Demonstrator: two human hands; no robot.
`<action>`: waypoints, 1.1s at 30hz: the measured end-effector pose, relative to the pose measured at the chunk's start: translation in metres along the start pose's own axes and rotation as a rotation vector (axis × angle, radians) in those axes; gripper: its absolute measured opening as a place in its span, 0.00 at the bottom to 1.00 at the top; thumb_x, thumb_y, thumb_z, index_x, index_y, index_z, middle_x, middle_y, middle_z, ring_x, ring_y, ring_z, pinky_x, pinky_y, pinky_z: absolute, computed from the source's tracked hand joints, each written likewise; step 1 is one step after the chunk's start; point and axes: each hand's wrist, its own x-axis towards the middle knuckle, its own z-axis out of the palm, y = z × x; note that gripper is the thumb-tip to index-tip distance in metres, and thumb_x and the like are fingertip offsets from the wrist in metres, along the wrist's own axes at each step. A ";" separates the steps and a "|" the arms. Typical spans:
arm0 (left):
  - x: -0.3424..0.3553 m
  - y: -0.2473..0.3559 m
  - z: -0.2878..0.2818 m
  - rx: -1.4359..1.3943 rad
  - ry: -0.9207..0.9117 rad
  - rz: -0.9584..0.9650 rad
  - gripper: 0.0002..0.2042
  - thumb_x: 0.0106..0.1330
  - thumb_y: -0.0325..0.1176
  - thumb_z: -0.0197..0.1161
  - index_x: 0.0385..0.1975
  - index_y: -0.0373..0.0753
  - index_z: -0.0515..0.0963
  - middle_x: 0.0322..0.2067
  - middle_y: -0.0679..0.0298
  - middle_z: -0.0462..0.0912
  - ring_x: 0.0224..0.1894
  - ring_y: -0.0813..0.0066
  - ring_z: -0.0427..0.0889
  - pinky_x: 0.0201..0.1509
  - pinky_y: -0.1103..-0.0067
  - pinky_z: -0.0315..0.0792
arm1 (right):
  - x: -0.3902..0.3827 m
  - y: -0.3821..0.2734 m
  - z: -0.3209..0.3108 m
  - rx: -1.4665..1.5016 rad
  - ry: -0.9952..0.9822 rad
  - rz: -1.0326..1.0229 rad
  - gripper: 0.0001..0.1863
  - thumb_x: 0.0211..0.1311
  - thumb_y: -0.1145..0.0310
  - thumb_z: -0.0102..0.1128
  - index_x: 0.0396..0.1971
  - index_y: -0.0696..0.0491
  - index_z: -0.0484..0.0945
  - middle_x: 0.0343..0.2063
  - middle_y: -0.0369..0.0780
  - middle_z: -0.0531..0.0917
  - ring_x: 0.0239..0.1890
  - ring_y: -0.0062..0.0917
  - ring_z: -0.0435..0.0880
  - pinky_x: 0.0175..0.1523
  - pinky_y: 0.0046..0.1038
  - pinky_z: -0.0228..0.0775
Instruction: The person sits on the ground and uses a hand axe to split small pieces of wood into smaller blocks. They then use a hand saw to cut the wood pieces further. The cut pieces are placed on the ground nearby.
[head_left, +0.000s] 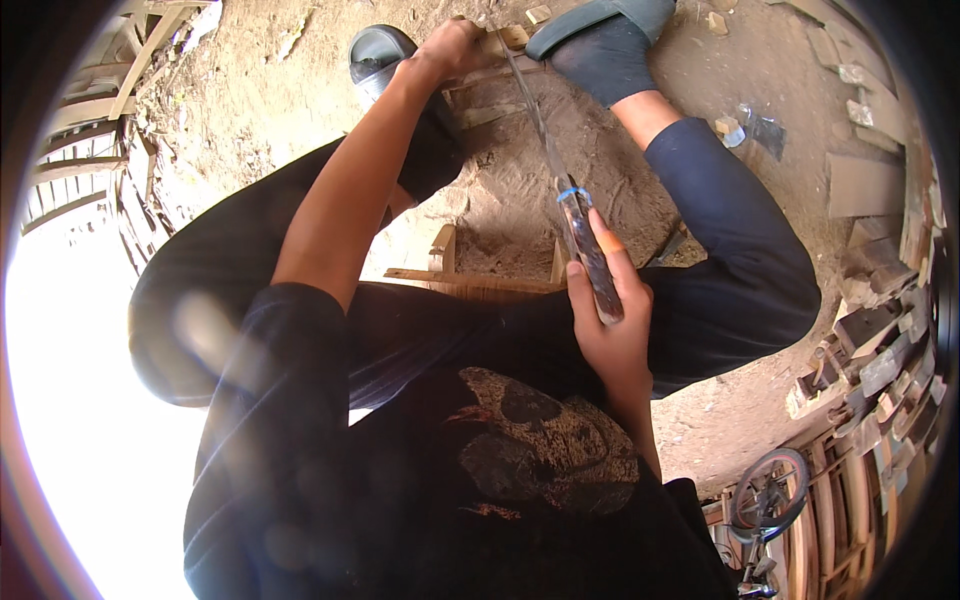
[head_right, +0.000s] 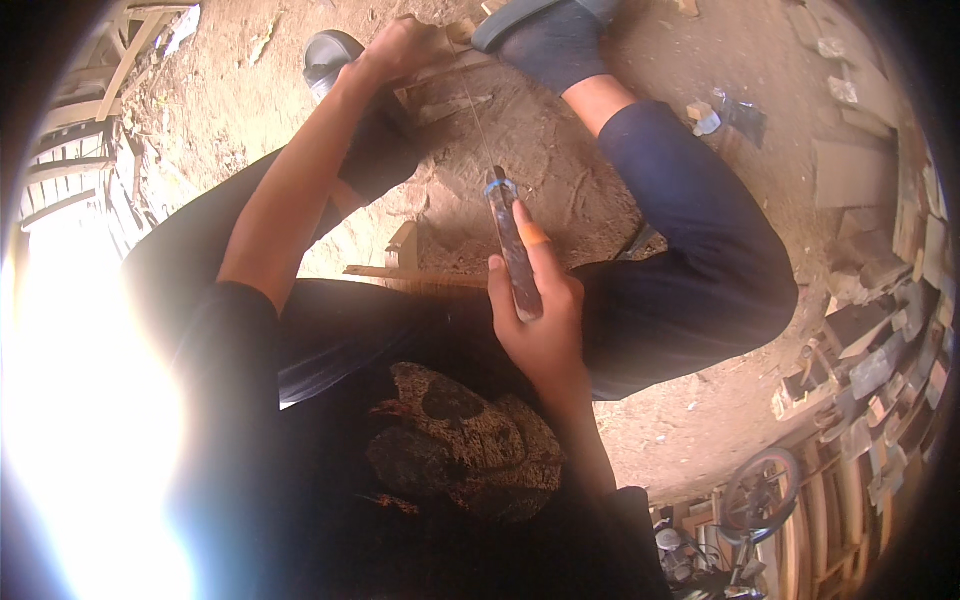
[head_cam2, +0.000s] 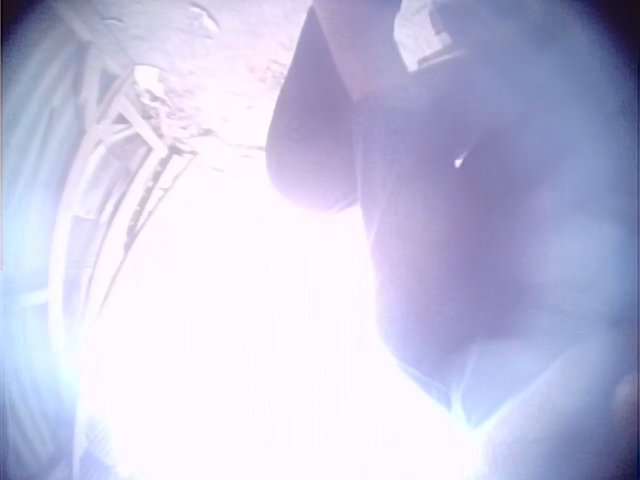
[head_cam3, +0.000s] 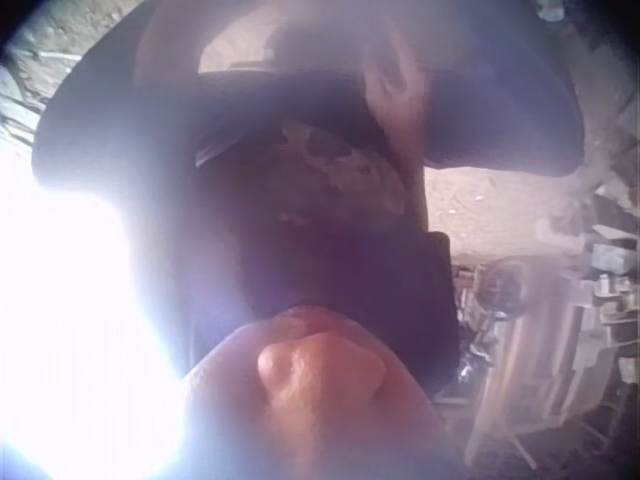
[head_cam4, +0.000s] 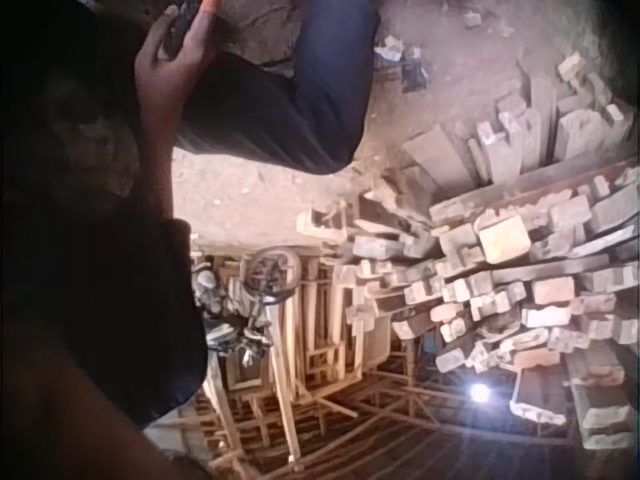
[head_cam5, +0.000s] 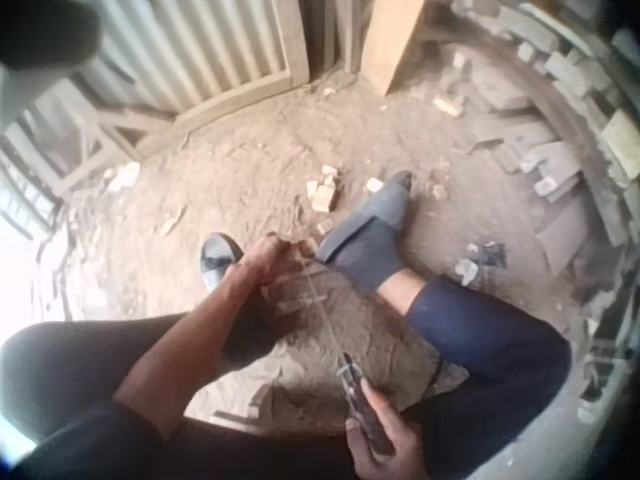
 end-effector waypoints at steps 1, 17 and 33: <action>0.003 -0.007 0.002 0.002 -0.012 0.007 0.20 0.60 0.51 0.57 0.39 0.39 0.80 0.37 0.50 0.83 0.43 0.52 0.81 0.48 0.66 0.73 | -0.003 -0.004 -0.002 -0.005 -0.012 -0.003 0.27 0.61 0.78 0.57 0.61 0.59 0.67 0.27 0.43 0.81 0.26 0.13 0.75 0.32 0.19 0.68; -0.010 0.010 -0.028 -0.109 -0.188 0.040 0.22 0.61 0.48 0.62 0.49 0.40 0.78 0.42 0.51 0.82 0.47 0.54 0.80 0.53 0.65 0.72 | -0.027 -0.031 -0.012 -0.005 -0.073 0.088 0.31 0.61 0.78 0.55 0.65 0.58 0.61 0.34 0.48 0.84 0.26 0.15 0.79 0.32 0.20 0.70; -0.016 0.042 0.000 0.105 -0.111 -0.336 0.30 0.53 0.54 0.67 0.48 0.36 0.73 0.42 0.49 0.82 0.48 0.55 0.81 0.52 0.68 0.75 | -0.044 -0.057 -0.003 -0.146 -0.066 0.154 0.31 0.61 0.78 0.55 0.65 0.58 0.61 0.32 0.48 0.83 0.25 0.22 0.82 0.31 0.21 0.71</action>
